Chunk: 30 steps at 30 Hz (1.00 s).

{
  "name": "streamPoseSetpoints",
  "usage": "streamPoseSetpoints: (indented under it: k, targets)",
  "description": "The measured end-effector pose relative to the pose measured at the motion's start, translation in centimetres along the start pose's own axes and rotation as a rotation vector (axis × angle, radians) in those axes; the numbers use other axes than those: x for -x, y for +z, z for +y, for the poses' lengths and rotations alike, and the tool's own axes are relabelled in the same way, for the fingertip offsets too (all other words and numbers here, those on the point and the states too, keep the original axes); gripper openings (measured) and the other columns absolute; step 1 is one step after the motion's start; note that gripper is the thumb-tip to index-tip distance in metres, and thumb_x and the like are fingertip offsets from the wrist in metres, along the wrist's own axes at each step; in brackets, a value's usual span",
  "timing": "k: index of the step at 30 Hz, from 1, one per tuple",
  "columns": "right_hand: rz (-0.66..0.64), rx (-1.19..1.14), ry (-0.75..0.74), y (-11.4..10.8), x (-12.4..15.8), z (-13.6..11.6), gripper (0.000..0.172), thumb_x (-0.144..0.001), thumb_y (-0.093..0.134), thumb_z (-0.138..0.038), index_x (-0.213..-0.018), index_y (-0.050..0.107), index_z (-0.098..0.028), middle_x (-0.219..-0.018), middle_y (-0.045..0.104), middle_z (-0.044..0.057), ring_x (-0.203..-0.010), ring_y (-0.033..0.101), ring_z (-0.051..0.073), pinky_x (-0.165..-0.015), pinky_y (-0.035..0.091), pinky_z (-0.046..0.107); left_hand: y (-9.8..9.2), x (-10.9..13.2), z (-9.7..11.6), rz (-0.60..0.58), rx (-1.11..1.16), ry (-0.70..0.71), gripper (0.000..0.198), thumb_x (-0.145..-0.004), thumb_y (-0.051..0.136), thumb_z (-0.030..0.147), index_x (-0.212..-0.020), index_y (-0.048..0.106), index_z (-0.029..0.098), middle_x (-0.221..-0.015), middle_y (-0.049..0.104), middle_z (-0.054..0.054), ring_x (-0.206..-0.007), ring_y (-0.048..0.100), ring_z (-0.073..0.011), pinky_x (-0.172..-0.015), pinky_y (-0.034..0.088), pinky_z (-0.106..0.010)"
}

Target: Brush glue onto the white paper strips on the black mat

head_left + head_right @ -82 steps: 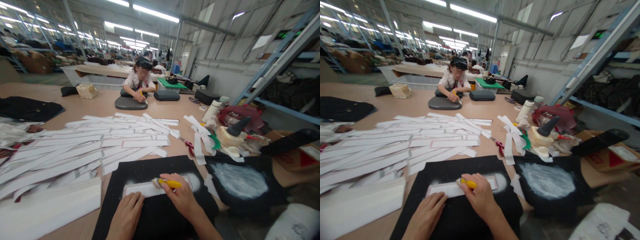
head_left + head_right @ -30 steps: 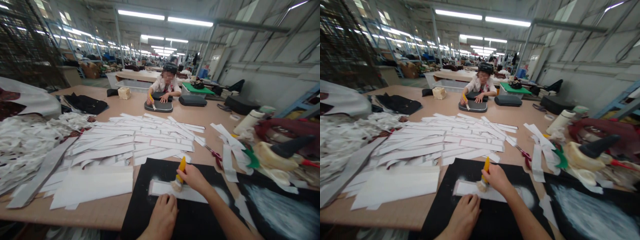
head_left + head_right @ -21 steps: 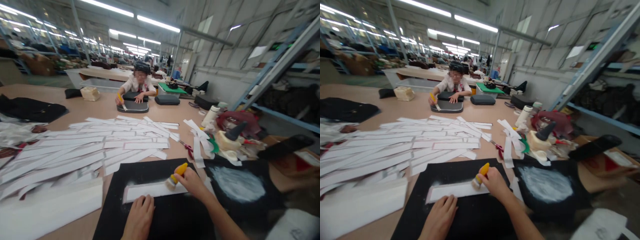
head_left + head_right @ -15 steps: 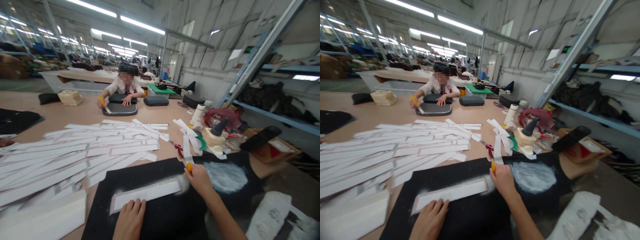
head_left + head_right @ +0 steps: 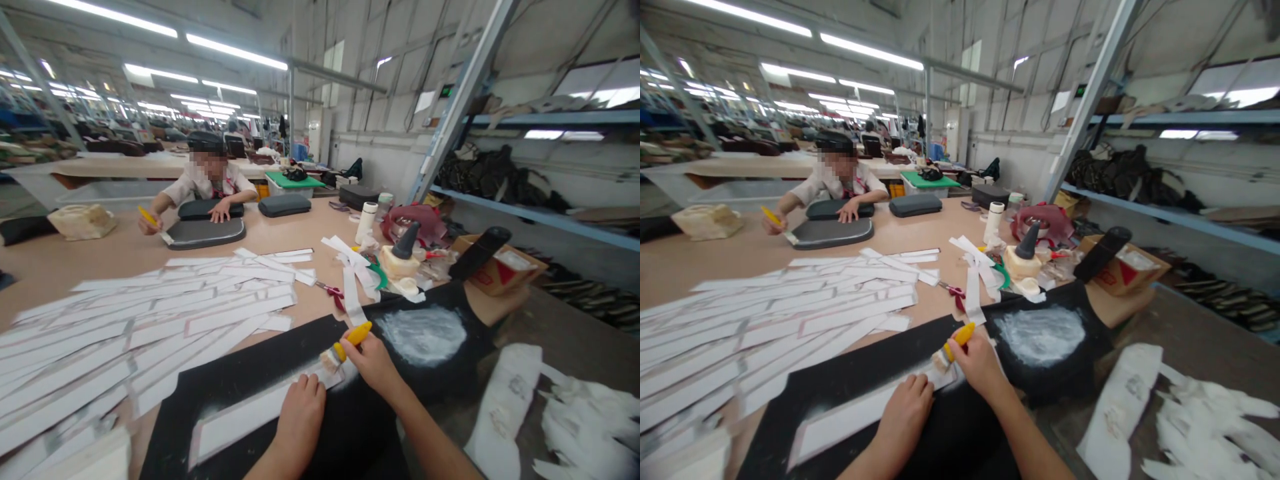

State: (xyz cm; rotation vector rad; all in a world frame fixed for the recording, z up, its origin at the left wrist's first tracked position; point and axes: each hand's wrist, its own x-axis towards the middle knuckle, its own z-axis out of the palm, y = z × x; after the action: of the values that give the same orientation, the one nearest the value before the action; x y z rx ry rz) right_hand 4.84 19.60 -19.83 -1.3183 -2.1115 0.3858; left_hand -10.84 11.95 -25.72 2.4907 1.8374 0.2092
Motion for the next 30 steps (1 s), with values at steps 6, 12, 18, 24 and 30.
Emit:
streamPoseSetpoints:
  k: [6, 12, 18, 24, 30]
  targets:
    - [-0.006, 0.163, -0.026, 1.2, -2.1, 0.2, 0.012, -0.080, 0.054, -0.022, -0.076, 0.063, -0.015, -0.071, 0.064, 0.007, -0.071, 0.059, 0.021, -0.070, 0.042, 0.031, 0.3, 0.2, 0.1, -0.025, -0.042, -0.022, 0.017, -0.084, 0.046, 0.011, -0.088, 0.062, 0.017, -0.091, 0.060, -0.006, -0.086, 0.054, -0.0217, -0.072, 0.044, -0.033]
    - [0.216, 0.002, -0.032, -0.7, -0.5, 1.4, 0.019, -0.088, 0.046, -0.031, -0.087, 0.061, -0.018, -0.084, 0.066, 0.006, -0.081, 0.059, 0.021, -0.076, 0.042, 0.033, -1.2, -0.8, -0.2, -0.064, 0.153, -0.208, 0.024, -0.086, 0.040, 0.015, -0.080, 0.063, 0.018, -0.086, 0.062, -0.005, -0.086, 0.056, -0.0179, -0.077, 0.039, -0.028]
    - [0.281, -0.225, -0.063, 1.2, 3.3, 2.1, 0.026, -0.089, 0.041, -0.021, -0.111, 0.054, -0.021, -0.076, 0.065, 0.002, -0.068, 0.060, 0.016, -0.070, 0.047, 0.030, -2.7, -1.9, -1.9, -0.180, 0.408, -0.401, 0.019, -0.079, 0.046, 0.020, -0.079, 0.066, 0.019, -0.082, 0.067, -0.004, -0.076, 0.060, -0.0149, -0.066, 0.036, -0.023]
    - [0.221, -0.132, -0.169, 4.0, 4.7, 0.9, 0.031, -0.084, 0.036, -0.011, -0.106, 0.055, -0.021, -0.079, 0.066, 0.004, -0.072, 0.061, 0.018, -0.068, 0.050, 0.032, -3.0, -2.3, -2.7, -0.234, 0.476, -0.381, 0.022, -0.076, 0.046, 0.019, -0.075, 0.068, 0.019, -0.075, 0.067, -0.002, -0.071, 0.060, -0.0133, -0.061, 0.035, -0.020]
    - [0.266, -0.131, -0.137, 4.4, 4.5, 0.9, 0.029, -0.085, 0.036, -0.011, -0.107, 0.054, -0.019, -0.081, 0.066, 0.005, -0.076, 0.061, 0.019, -0.070, 0.051, 0.032, -3.1, -2.3, -2.6, -0.233, 0.486, -0.385, 0.022, -0.076, 0.047, 0.018, -0.078, 0.069, 0.019, -0.079, 0.068, -0.002, -0.074, 0.060, -0.0138, -0.063, 0.036, -0.021]
